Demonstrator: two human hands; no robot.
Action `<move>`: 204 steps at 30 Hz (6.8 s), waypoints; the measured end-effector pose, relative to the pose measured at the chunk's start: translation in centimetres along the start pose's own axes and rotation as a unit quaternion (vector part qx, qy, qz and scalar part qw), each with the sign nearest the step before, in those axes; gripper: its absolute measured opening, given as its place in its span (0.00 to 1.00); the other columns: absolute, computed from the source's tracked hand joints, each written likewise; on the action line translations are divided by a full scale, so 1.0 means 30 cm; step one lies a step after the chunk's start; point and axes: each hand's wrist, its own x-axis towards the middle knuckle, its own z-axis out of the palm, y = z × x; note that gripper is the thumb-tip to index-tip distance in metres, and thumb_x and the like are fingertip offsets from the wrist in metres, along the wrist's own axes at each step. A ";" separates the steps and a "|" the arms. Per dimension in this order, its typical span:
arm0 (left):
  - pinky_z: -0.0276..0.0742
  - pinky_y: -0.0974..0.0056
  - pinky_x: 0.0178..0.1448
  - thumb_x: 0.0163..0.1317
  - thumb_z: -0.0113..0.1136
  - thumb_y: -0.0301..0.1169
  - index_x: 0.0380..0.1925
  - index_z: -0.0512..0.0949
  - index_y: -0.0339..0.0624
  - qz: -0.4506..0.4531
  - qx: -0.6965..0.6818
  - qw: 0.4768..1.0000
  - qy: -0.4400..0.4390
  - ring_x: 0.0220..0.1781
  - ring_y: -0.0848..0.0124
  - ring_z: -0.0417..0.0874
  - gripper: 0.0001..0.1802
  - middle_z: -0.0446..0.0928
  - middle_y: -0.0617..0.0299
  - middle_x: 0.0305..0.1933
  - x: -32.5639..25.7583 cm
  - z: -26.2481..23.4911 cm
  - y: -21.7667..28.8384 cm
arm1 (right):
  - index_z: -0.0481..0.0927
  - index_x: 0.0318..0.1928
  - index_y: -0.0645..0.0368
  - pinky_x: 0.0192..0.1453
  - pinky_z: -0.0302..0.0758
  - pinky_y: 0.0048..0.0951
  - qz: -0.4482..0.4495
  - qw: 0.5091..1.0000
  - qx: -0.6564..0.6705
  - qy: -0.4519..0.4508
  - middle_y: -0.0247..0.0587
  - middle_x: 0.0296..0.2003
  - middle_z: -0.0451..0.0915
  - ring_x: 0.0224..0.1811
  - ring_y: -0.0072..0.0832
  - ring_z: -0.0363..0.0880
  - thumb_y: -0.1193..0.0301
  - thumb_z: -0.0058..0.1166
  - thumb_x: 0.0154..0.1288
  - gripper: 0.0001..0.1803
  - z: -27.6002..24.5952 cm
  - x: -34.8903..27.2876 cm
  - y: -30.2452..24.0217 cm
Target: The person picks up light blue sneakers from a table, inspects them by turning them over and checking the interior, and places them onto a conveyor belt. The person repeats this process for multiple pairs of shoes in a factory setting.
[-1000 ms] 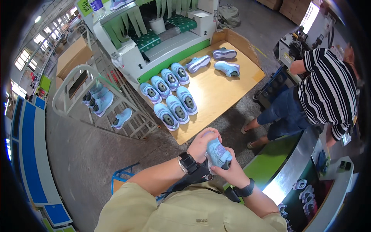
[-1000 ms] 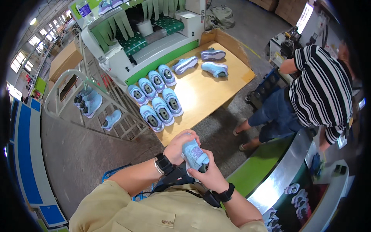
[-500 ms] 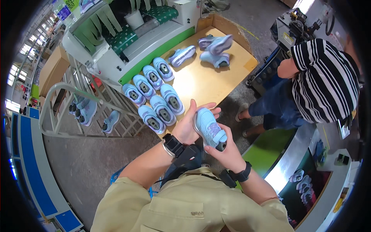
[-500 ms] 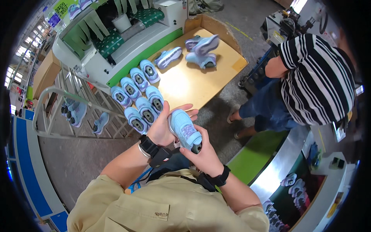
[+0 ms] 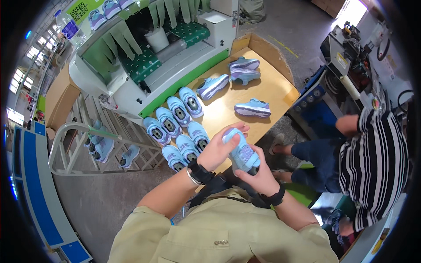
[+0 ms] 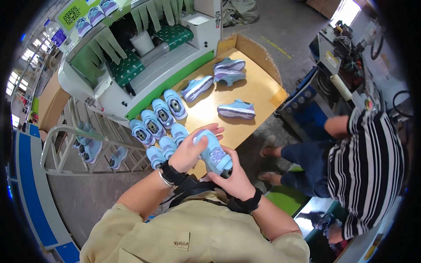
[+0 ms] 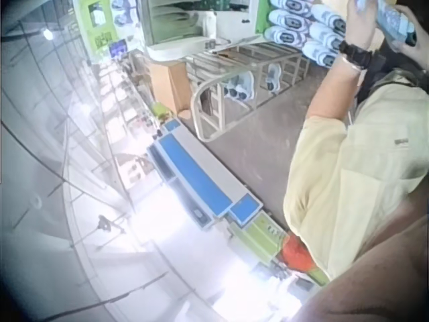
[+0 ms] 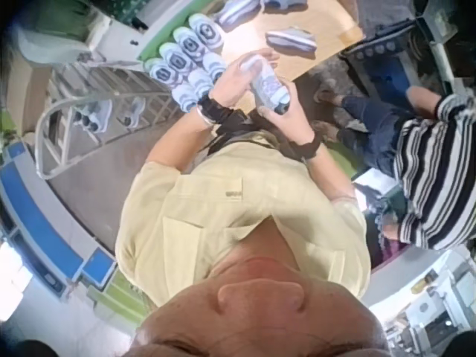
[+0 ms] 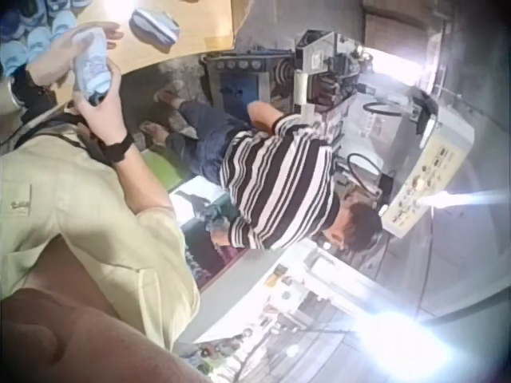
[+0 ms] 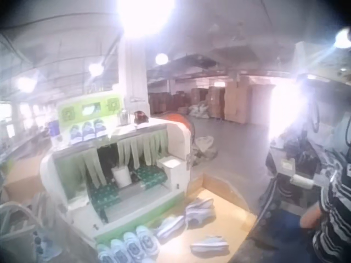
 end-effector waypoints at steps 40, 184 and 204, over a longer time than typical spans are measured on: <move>0.68 0.59 0.70 0.81 0.32 0.40 0.64 0.64 0.33 0.186 0.125 0.946 0.232 0.62 0.65 0.76 0.24 0.74 0.52 0.57 -0.093 -0.176 0.283 | 0.59 0.70 0.61 0.69 0.66 0.32 -0.023 0.947 0.036 -0.319 0.39 0.60 0.69 0.65 0.25 0.68 0.71 0.72 0.57 0.45 0.051 0.528 -0.209; 0.77 0.59 0.60 0.54 0.61 0.14 0.71 0.63 0.46 0.020 0.031 0.934 0.355 0.56 0.65 0.78 0.42 0.73 0.55 0.59 0.287 -0.476 0.256 | 0.59 0.74 0.62 0.73 0.66 0.37 -0.127 0.980 -0.153 0.031 0.53 0.66 0.71 0.69 0.40 0.71 0.67 0.70 0.57 0.48 -0.211 1.001 0.036; 0.53 0.40 0.79 0.62 0.66 0.38 0.72 0.66 0.49 -0.024 0.607 0.727 0.321 0.81 0.38 0.52 0.38 0.46 0.40 0.82 -0.018 -0.671 0.044 | 0.67 0.71 0.53 0.78 0.53 0.57 -0.039 0.792 -0.569 0.216 0.61 0.72 0.62 0.76 0.58 0.53 0.58 0.70 0.55 0.44 -0.427 1.317 0.293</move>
